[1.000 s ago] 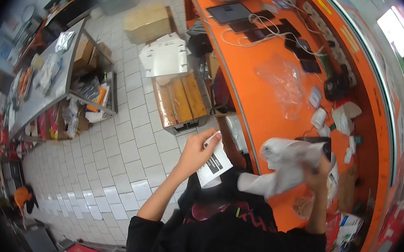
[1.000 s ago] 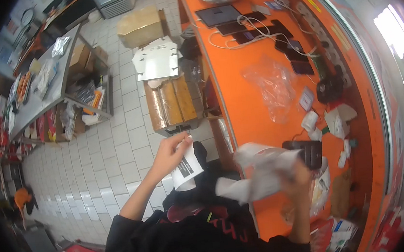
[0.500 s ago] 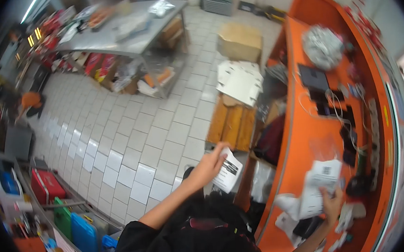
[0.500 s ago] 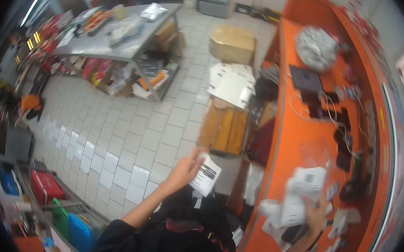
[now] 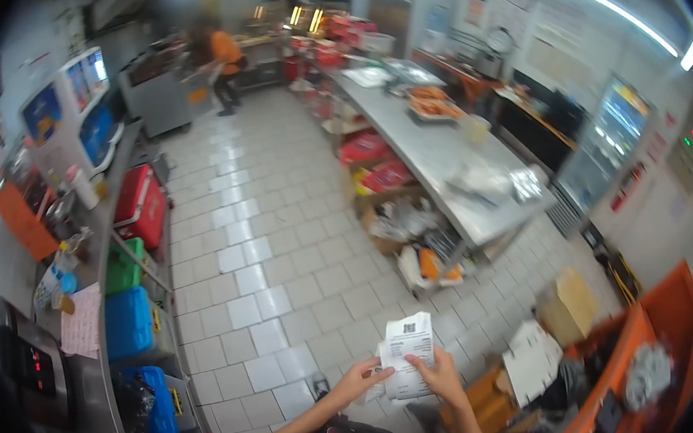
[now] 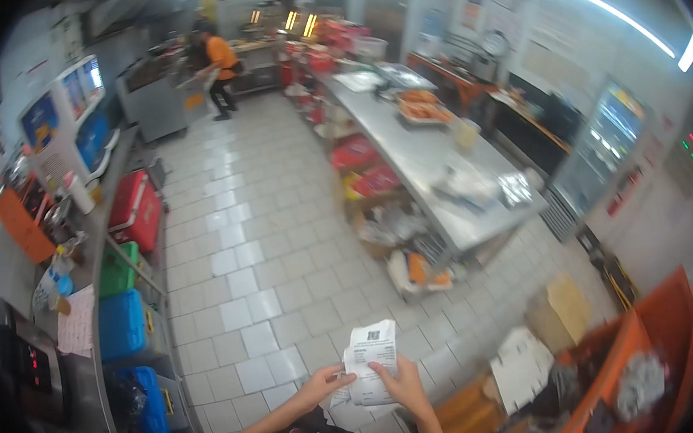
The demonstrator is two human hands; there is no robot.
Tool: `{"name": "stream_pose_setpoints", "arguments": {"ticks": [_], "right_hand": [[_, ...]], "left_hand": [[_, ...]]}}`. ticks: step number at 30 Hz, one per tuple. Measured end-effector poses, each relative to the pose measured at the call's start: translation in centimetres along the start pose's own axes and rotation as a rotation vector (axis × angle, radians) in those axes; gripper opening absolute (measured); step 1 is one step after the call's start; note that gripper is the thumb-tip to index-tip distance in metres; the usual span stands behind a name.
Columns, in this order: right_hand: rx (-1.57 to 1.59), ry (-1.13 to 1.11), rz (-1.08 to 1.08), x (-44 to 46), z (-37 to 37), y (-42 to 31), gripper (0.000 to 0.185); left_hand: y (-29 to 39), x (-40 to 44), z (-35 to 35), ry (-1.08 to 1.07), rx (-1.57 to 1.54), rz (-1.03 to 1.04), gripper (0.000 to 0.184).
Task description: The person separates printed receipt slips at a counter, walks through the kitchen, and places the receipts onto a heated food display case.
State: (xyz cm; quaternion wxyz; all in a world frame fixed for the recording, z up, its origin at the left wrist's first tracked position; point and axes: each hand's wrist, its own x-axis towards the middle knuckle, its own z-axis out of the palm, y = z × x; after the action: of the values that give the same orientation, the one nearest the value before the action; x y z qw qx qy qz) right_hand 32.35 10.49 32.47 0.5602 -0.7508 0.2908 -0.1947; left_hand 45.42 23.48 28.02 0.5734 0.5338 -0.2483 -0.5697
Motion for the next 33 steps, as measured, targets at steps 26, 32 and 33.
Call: {"name": "stream_pose_setpoints", "arguments": {"ticks": [26, 32, 33], "right_hand": [[-0.756, -0.832, -0.457, 65.3, 25.4, -8.6, 0.040], [-0.965, -1.498, -0.796, 75.4, 36.4, -14.9, 0.028], [-0.965, -1.493, -0.805, 78.4, 37.3, -15.8, 0.028]], "left_hand": [[35.0, 26.9, -55.3, 0.957, 0.890, 0.276, 0.031], [39.5, 34.4, -64.1, 0.267, 0.666, 0.087, 0.047], [41.7, 34.6, -64.5, 0.108, 0.597, -0.021, 0.049]]}}
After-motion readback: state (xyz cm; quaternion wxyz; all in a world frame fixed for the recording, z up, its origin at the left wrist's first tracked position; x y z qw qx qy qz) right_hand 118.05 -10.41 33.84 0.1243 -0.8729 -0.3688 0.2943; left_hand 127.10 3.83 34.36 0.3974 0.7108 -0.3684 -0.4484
